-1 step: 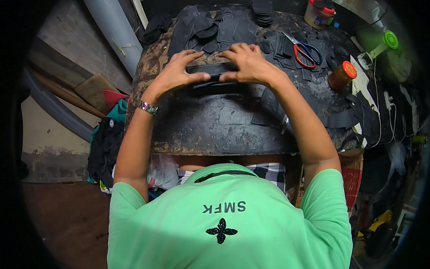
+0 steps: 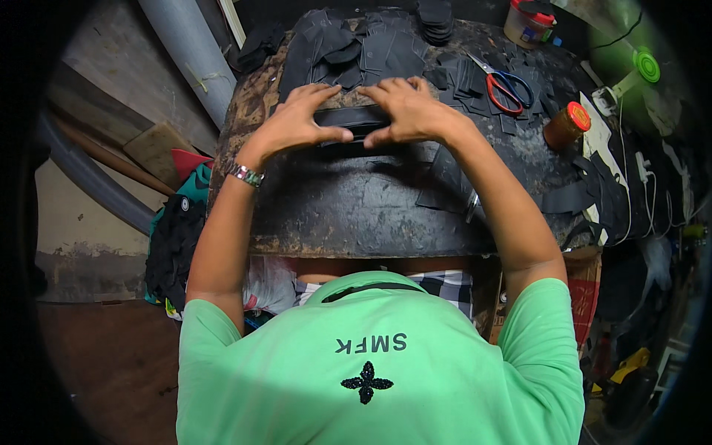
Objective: The person sorts and stacks small black leather pieces on a workbench. They pick up pieces, align them, and place them into neat piles, occasionally using a metal ruler to measure or straighten edges. The person also moves larger leather pieces aside to access smaller ones.
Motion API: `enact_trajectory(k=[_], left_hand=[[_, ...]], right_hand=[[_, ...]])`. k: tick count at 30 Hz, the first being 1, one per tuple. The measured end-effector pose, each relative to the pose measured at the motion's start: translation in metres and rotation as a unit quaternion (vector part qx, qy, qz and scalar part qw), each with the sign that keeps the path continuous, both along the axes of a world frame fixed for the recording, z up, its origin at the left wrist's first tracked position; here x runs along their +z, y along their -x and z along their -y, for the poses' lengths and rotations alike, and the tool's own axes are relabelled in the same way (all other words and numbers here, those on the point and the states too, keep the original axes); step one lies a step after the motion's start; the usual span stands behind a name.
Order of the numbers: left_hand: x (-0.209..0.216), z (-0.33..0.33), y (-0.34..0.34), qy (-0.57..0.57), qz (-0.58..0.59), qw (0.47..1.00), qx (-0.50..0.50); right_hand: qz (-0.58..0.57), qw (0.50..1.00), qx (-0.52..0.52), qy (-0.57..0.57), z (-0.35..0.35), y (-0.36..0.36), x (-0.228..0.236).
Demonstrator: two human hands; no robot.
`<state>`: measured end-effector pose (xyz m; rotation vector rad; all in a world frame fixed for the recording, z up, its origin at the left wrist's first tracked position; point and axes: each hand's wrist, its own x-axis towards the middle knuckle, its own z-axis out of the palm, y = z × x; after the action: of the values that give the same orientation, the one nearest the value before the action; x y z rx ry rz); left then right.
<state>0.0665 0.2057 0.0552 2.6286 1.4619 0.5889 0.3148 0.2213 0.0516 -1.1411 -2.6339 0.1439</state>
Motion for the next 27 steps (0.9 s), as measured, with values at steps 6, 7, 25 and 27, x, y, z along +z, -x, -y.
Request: enact_trajectory(k=[6,7,25,27], left_hand=[[0.013,-0.014,-0.017,0.192,-0.093,0.976,-0.043],[0.012,-0.018,-0.016,0.193,-0.091,0.976,-0.052],[-0.015,-0.002,-0.006,0.164,-0.060,0.983,-0.058],[-0.016,-0.001,-0.005,0.162,-0.050,0.984,-0.060]], right_hand=[[0.106,0.991,0.020,0.082,0.000,0.009,0.008],[0.104,0.991,0.020,0.081,-0.001,0.009,0.009],[0.126,0.896,0.094,0.415,-0.069,0.029,0.010],[0.179,0.885,0.073,0.424,-0.079,0.038,0.008]])
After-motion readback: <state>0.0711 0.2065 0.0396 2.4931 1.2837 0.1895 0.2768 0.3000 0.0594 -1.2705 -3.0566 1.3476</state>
